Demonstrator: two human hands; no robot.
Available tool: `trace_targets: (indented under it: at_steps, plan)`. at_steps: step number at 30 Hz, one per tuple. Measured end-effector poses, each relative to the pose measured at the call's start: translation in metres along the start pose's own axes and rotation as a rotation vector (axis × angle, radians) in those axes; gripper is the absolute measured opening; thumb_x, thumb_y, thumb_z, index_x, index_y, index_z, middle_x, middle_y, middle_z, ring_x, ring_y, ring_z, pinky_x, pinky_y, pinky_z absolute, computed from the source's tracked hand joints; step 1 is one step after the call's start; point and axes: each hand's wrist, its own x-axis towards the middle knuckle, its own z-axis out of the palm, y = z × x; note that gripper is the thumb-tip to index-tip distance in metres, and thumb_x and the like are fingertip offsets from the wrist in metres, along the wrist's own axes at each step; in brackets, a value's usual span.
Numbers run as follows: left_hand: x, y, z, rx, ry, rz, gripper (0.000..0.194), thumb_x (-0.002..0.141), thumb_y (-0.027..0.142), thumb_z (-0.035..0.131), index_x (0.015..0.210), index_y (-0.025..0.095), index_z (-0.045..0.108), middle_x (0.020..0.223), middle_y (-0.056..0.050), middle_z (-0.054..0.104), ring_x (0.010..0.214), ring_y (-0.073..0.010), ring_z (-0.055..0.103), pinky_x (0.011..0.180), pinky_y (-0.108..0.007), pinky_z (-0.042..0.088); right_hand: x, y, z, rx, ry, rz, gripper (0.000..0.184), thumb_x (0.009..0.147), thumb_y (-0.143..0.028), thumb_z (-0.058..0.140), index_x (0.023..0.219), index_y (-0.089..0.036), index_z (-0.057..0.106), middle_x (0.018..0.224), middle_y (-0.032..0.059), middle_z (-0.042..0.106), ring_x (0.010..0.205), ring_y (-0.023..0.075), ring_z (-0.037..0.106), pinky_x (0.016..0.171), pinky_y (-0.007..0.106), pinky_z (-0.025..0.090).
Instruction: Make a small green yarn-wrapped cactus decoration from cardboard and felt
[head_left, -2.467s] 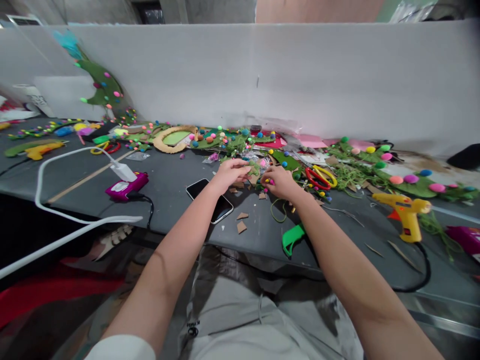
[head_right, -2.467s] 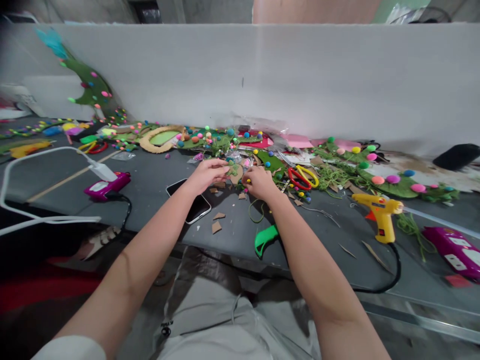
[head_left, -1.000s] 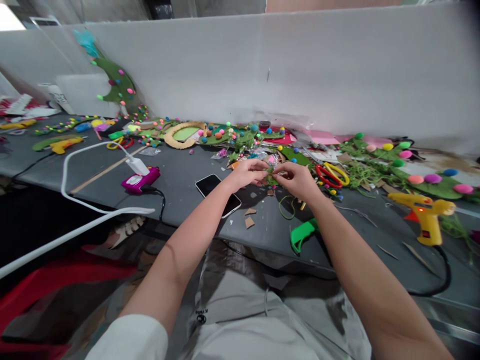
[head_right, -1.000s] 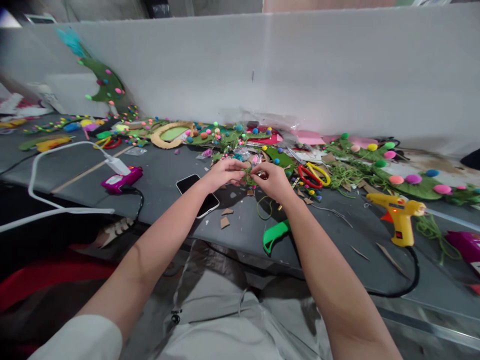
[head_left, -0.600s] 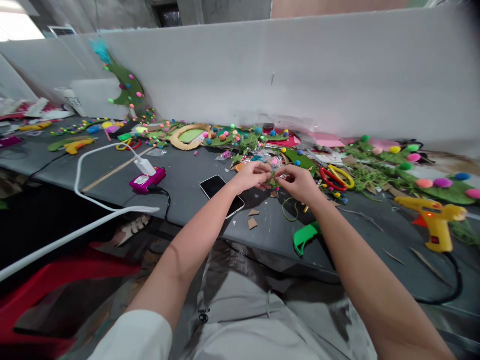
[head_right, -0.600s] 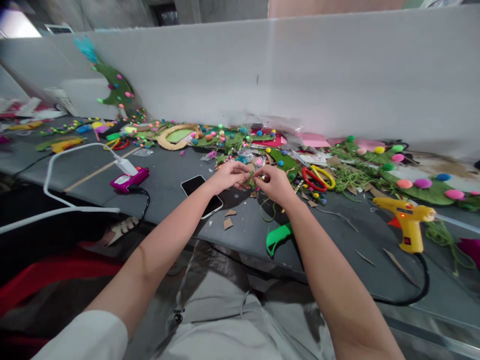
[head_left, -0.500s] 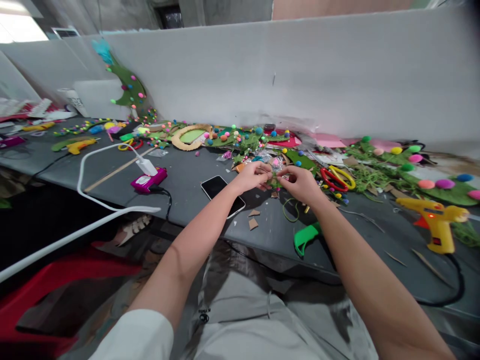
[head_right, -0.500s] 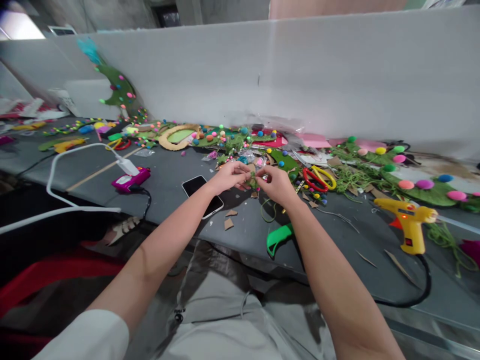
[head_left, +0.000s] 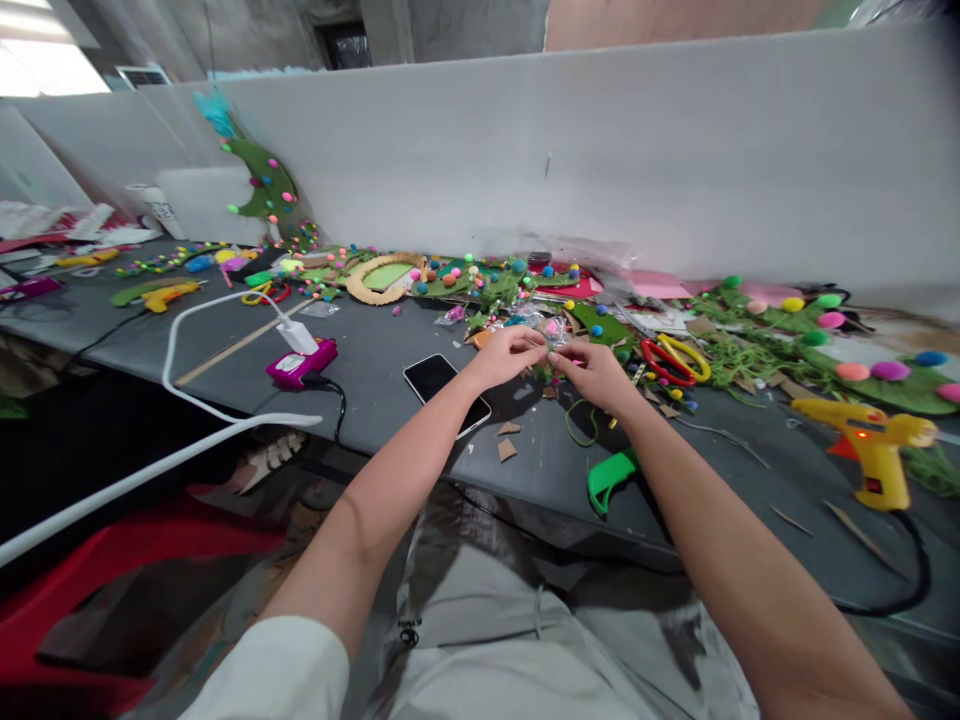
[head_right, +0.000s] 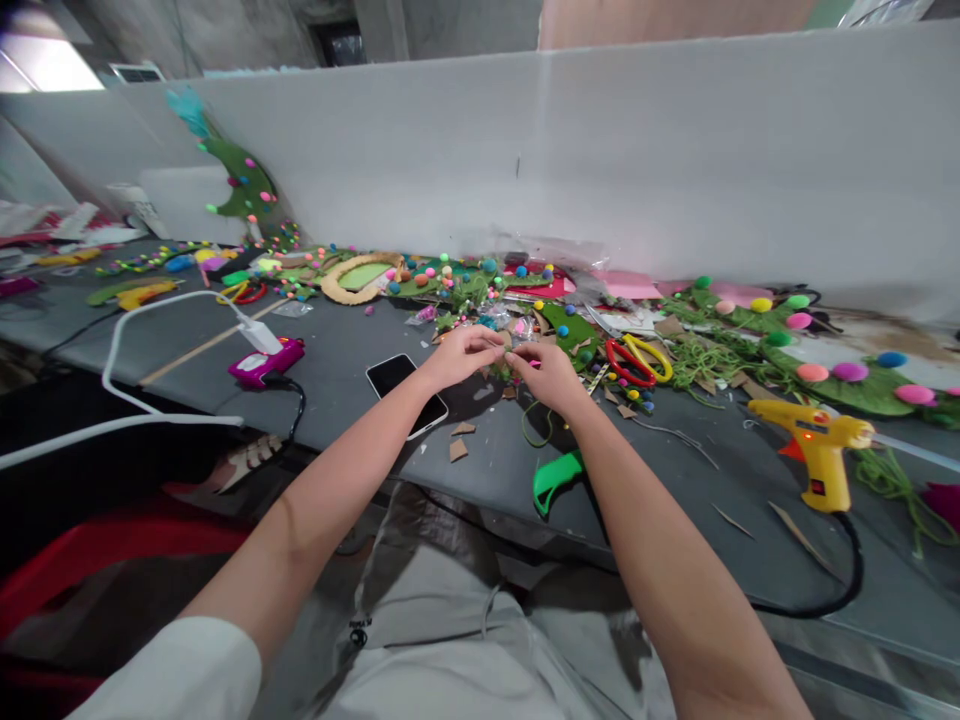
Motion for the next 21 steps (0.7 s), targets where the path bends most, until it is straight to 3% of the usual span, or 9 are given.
trace_targets:
  at_steps: [5, 10, 21]
  plan:
    - [0.0002, -0.0004, -0.0005, -0.055, -0.043, -0.027, 0.027, 0.08, 0.013, 0.075, 0.105, 0.008, 0.067, 0.083, -0.007, 0.074, 0.077, -0.0142, 0.07, 0.075, -0.028, 0.053, -0.0014, 0.003, -0.002, -0.022, 0.01, -0.002, 0.028, 0.088, -0.043, 0.062, 0.086, -0.018, 0.075, 0.084, 0.0065, 0.076, 0.077, 0.0216, 0.067, 0.073, 0.035, 0.053]
    - [0.0006, -0.0003, -0.0004, -0.043, -0.078, -0.059, 0.031, 0.076, 0.004, 0.07, 0.106, 0.008, 0.068, 0.083, -0.007, 0.074, 0.077, -0.0154, 0.07, 0.075, -0.029, 0.054, -0.0039, -0.0002, -0.0027, -0.061, 0.009, -0.001, 0.025, 0.088, -0.039, 0.063, 0.091, -0.018, 0.077, 0.088, 0.007, 0.078, 0.077, 0.0212, 0.067, 0.073, 0.035, 0.051]
    - [0.0018, 0.0004, -0.0032, -0.114, -0.071, -0.021, 0.022, 0.073, 0.005, 0.071, 0.094, 0.01, 0.068, 0.077, -0.003, 0.07, 0.068, -0.0107, 0.065, 0.064, -0.024, 0.05, -0.004, -0.0027, -0.005, -0.047, 0.035, -0.011, 0.028, 0.089, -0.043, 0.065, 0.096, -0.018, 0.075, 0.09, 0.0078, 0.077, 0.08, 0.0215, 0.068, 0.072, 0.034, 0.051]
